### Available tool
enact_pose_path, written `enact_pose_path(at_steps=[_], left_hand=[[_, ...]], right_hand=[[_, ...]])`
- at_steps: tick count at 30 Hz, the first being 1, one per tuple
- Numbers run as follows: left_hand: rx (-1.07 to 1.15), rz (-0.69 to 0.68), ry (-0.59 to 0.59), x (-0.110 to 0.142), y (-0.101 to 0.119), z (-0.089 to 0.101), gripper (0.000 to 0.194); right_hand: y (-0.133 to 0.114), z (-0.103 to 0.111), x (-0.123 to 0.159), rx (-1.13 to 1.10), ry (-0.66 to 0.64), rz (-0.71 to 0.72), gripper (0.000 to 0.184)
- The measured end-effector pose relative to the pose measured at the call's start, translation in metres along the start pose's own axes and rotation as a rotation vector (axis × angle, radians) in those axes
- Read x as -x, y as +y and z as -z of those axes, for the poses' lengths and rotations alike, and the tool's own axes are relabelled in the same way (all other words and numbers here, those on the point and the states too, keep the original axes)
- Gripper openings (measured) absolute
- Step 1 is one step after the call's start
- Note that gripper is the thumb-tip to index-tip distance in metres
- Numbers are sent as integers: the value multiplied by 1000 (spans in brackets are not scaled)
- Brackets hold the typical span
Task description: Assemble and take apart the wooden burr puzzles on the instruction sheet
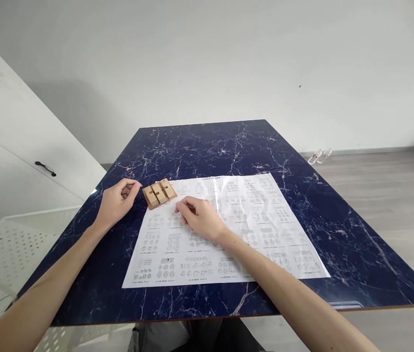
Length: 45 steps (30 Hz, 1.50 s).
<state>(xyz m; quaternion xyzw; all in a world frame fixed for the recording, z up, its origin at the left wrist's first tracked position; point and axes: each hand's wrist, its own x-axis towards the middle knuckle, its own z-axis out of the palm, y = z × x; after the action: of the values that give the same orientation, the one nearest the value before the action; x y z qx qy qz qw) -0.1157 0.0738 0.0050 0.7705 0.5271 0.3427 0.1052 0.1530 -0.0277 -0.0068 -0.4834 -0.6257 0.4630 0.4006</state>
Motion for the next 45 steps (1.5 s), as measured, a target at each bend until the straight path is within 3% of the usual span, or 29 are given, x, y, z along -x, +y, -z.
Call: enact_pose_path(at_steps=[5, 10, 17, 21, 25, 30, 34, 37, 40, 45], left_hand=[[-30, -45, -43, 1, -2, -3, 30], [-61, -53, 2, 0, -3, -5, 29], [-45, -83, -37, -2, -2, -9, 28], [-56, -201, -24, 2, 0, -11, 37], [-57, -307, -144, 9, 8, -13, 66], [-115, -306, -256, 8, 16, -19, 69], [-135, -358, -325, 0, 19, -26, 65], [-130, -370, -356, -3, 19, -30, 51], [-82, -329, -354, -2, 18, -30, 38], [38, -269, -386, 2, 15, -29, 32]], right_hand=[[4, 3, -2, -42, 60, -13, 34], [3, 4, -3, -26, 53, -24, 32], [3, 4, -4, -5, 44, -34, 31], [0, 3, -5, 10, 34, -59, 30], [-4, 1, -5, 48, 25, -80, 28], [-5, -1, -6, 57, 15, -90, 27], [-6, -1, -5, 46, -4, -109, 26], [-6, -1, -5, 37, -12, -127, 27], [-6, -2, -6, 50, -14, -132, 27], [-5, -4, -7, 76, -21, -138, 29]])
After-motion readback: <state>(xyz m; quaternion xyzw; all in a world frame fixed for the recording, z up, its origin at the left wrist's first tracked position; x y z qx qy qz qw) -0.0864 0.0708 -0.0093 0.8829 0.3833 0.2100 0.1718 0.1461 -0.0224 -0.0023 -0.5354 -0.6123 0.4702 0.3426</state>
